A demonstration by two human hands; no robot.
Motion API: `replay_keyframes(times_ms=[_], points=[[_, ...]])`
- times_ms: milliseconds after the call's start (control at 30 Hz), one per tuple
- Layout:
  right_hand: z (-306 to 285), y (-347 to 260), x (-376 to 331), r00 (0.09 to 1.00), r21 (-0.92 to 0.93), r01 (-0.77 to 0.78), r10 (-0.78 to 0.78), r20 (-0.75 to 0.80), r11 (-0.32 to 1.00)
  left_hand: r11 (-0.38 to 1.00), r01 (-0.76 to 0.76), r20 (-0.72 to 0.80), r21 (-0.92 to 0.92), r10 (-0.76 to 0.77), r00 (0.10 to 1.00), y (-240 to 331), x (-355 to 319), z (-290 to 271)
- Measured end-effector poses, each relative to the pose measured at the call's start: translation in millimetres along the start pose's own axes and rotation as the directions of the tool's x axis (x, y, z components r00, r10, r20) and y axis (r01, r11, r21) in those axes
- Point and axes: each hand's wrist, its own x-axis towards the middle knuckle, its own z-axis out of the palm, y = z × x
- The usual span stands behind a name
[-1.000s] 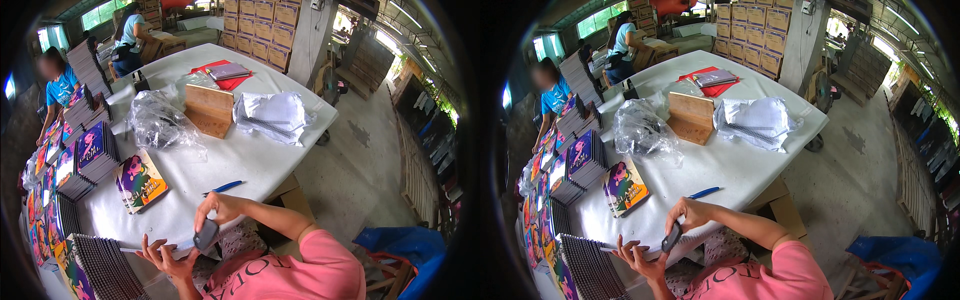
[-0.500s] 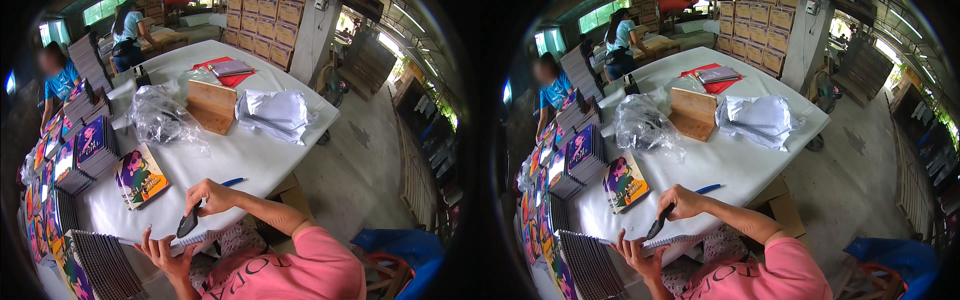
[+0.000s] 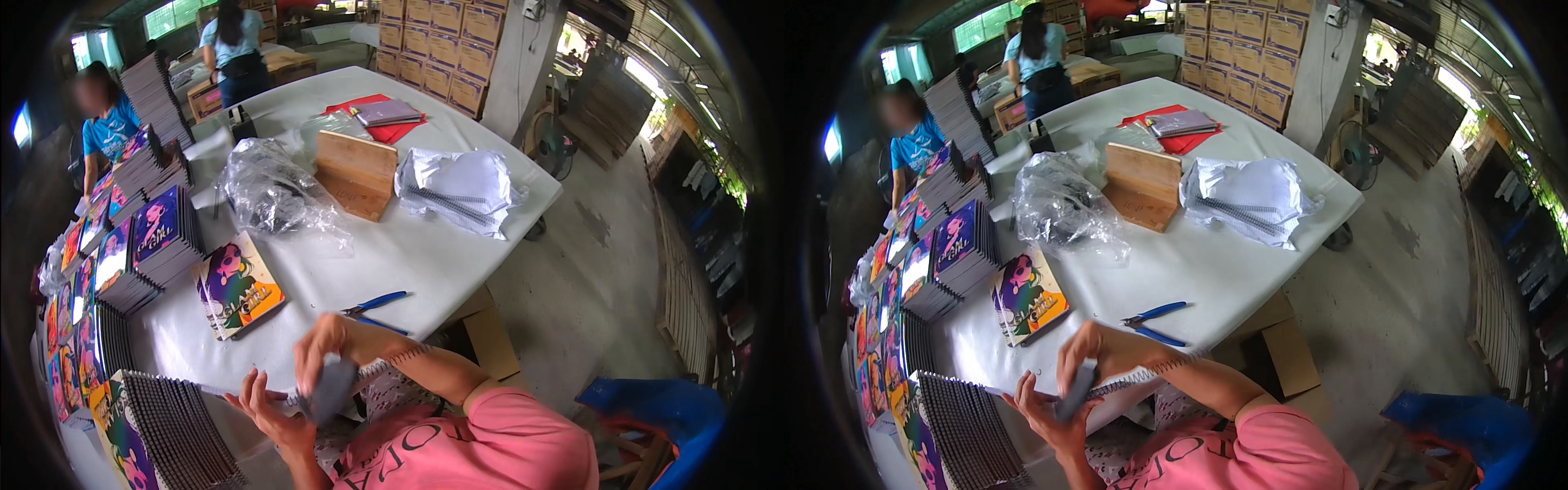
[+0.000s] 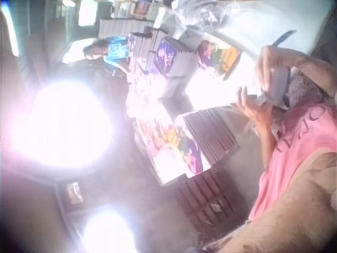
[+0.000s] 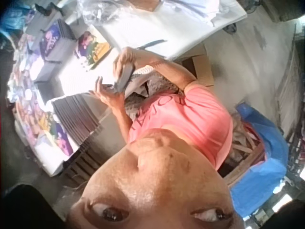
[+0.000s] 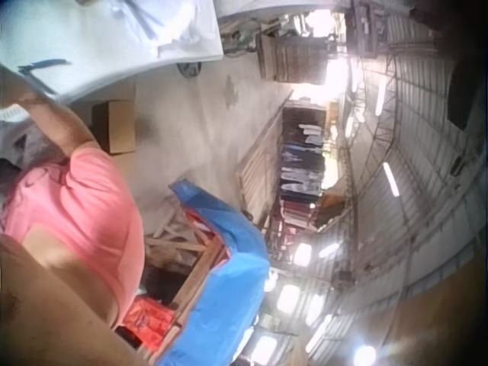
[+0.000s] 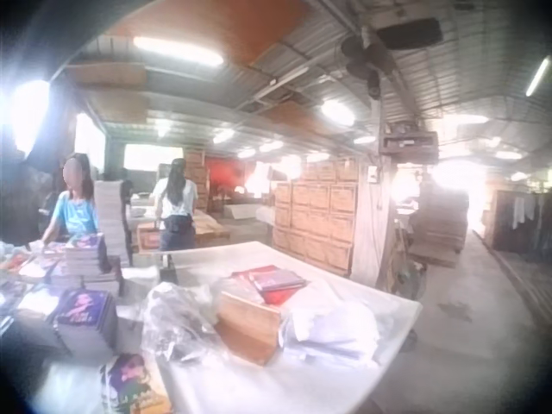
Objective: The person is assembling spiral notebooks by threading metal spiral wire through holes in stacks of paper and covers, then using a pair of pliers to cut and crimp the ends of the wire before placing the finished items on a stack.
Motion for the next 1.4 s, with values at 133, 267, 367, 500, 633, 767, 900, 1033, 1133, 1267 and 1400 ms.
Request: replay_keyframes(times_ms=[133,267,367,500,633,767,900,1033,1133,1267,1400], points=[[-22.6,27.2,-9.2,0.95,-0.628,-0.301,0.17,-0.26,0.718,0.931,-0.074,0.004,0.356,0.078,0.997,2.9,28.3,-26.5],[2.0,12.3,12.1,0.978,-0.32,-0.132,0.177,0.114,0.938,0.991,0.053,0.059,0.125,-0.061,0.996,-25.9,26.6,-35.4],[-19.8,30.3,12.0,0.976,-0.629,-0.216,0.161,-0.144,0.747,0.998,0.003,-0.022,0.063,-0.002,1.0,-18.2,30.6,-33.8],[-3.4,25.4,22.7,0.98,-0.489,-0.146,0.192,0.045,0.86,0.999,-0.023,-0.049,0.027,0.024,0.998,-34.4,27.2,-21.0],[-9.8,33.8,28.9,0.997,-0.051,-0.054,0.057,0.057,0.997,1.0,-0.014,-0.151,-0.014,0.012,0.988,-31.8,28.8,-29.9],[-12.1,49.4,35.2,0.964,-0.653,-0.258,0.229,-0.132,0.712,0.997,0.041,-0.138,-0.06,-0.049,0.989,-29.3,32.2,-29.7],[10.7,30.4,48.2,0.976,-0.406,-0.103,0.17,0.133,0.908,0.94,0.216,-0.149,-0.265,-0.261,0.954,-43.2,18.2,-20.0],[-7.2,42.4,49.6,0.937,-0.492,-0.346,0.271,-0.219,0.799,0.942,0.143,-0.185,-0.303,-0.206,0.961,-53.9,19.1,-14.5],[-1.1,37.0,61.5,0.964,-0.453,-0.119,0.212,0.158,0.883,0.897,0.153,-0.201,-0.414,-0.254,0.946,-60.9,16.4,-6.9],[-17.1,54.1,54.8,0.969,-0.303,-0.241,0.208,-0.135,0.922,0.697,0.21,-0.123,-0.686,-0.395,0.91,-57.5,19.2,0.8],[-10.9,65.2,70.3,0.931,-0.699,-0.296,0.361,-0.058,0.651,0.827,0.209,-0.067,-0.522,-0.284,0.956,-69.2,23.3,-1.3]])
